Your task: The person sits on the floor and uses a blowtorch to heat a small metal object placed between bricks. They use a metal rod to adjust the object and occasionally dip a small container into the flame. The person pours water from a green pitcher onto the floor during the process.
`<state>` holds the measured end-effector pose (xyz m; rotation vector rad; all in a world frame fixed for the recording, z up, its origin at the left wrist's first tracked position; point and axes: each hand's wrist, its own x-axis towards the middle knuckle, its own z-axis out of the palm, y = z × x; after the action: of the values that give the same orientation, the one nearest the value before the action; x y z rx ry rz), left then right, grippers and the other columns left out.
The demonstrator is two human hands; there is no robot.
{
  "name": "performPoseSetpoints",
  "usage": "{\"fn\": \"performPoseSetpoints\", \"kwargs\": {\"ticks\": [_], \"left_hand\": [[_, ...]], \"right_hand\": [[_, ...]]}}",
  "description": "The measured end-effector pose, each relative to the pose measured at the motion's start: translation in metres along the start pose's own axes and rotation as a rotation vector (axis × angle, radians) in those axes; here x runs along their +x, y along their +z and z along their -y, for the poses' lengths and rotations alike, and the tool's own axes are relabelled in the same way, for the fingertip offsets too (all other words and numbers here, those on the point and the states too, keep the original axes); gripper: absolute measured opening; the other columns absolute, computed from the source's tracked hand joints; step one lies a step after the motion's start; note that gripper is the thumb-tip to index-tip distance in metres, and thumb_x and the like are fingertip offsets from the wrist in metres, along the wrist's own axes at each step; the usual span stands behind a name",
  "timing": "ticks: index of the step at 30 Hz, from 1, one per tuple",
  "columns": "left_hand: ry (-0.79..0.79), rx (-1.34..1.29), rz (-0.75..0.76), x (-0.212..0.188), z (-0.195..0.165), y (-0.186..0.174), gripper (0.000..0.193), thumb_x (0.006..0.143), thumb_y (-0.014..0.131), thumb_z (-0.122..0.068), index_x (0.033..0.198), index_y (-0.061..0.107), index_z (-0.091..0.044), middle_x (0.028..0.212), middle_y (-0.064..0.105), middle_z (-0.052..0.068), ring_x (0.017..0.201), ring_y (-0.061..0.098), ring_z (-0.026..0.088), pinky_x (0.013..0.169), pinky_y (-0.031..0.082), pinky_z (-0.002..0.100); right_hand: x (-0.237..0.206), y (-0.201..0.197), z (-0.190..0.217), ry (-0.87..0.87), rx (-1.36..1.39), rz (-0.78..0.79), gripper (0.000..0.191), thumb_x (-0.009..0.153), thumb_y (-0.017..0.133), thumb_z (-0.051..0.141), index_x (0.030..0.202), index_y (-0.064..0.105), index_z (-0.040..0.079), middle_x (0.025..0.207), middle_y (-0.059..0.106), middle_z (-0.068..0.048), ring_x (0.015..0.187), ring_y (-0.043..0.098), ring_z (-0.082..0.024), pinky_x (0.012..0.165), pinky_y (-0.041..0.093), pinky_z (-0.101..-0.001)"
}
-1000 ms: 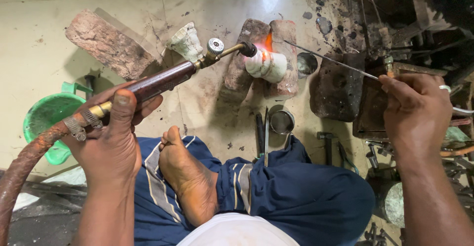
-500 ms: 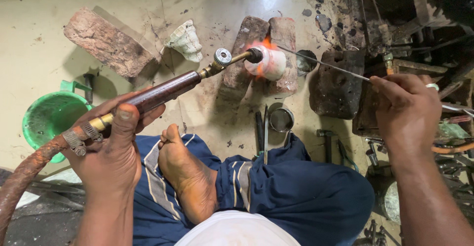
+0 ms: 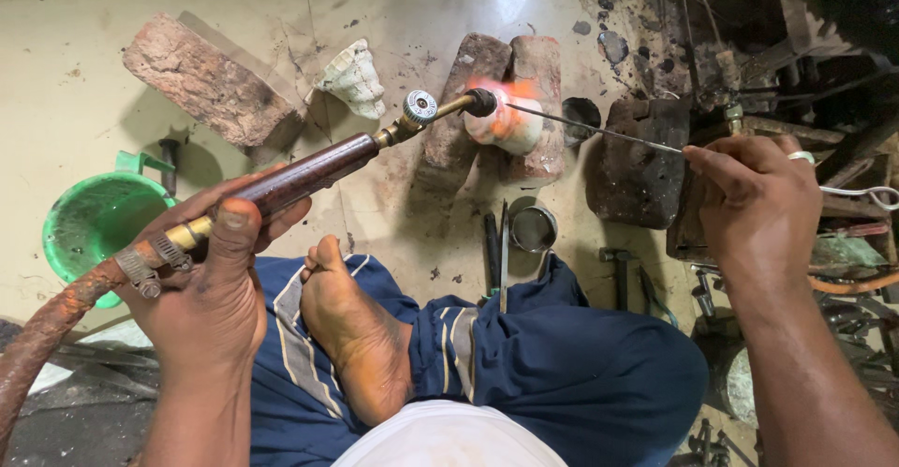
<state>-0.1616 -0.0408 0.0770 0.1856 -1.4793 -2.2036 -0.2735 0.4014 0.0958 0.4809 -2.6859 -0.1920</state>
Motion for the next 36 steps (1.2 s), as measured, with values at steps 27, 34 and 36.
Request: {"fn": "performPoseSetpoints", "kwargs": {"ticks": [27, 34, 36], "left_hand": [[-0.017, -0.048, 0.012, -0.0017, 0.0028, -0.0055, 0.040, 0.105, 0.079, -0.020, 0.124, 0.068, 0.013, 0.112, 0.072, 0.023, 0.100, 0.075, 0.027, 0.098, 0.061, 0.045], [-0.014, -0.052, 0.005, -0.0019, 0.0026, -0.0055, 0.041, 0.104, 0.079, -0.021, 0.123, 0.067, 0.013, 0.113, 0.072, 0.024, 0.101, 0.075, 0.028, 0.098, 0.061, 0.045], [-0.011, -0.052, 0.008, -0.0018, 0.0020, -0.0054, 0.042, 0.104, 0.079, -0.022, 0.123, 0.067, 0.014, 0.113, 0.072, 0.024, 0.100, 0.075, 0.028, 0.098, 0.061, 0.045]], "right_hand": [[0.0006, -0.0010, 0.0023, 0.010, -0.018, 0.024, 0.007, 0.103, 0.081, 0.011, 0.106, 0.083, 0.017, 0.103, 0.077, -0.002, 0.096, 0.068, -0.014, 0.080, 0.059, -0.0278], [0.0025, -0.0032, 0.0061, 0.014, -0.020, 0.020, 0.010, 0.103, 0.080, 0.009, 0.106, 0.083, 0.018, 0.104, 0.077, -0.002, 0.097, 0.069, -0.014, 0.085, 0.059, -0.0294], [0.0023, -0.0039, 0.0062, 0.014, -0.023, 0.020, 0.009, 0.103, 0.080, 0.010, 0.106, 0.083, 0.018, 0.104, 0.077, -0.002, 0.096, 0.069, -0.015, 0.084, 0.059, -0.0297]]}}
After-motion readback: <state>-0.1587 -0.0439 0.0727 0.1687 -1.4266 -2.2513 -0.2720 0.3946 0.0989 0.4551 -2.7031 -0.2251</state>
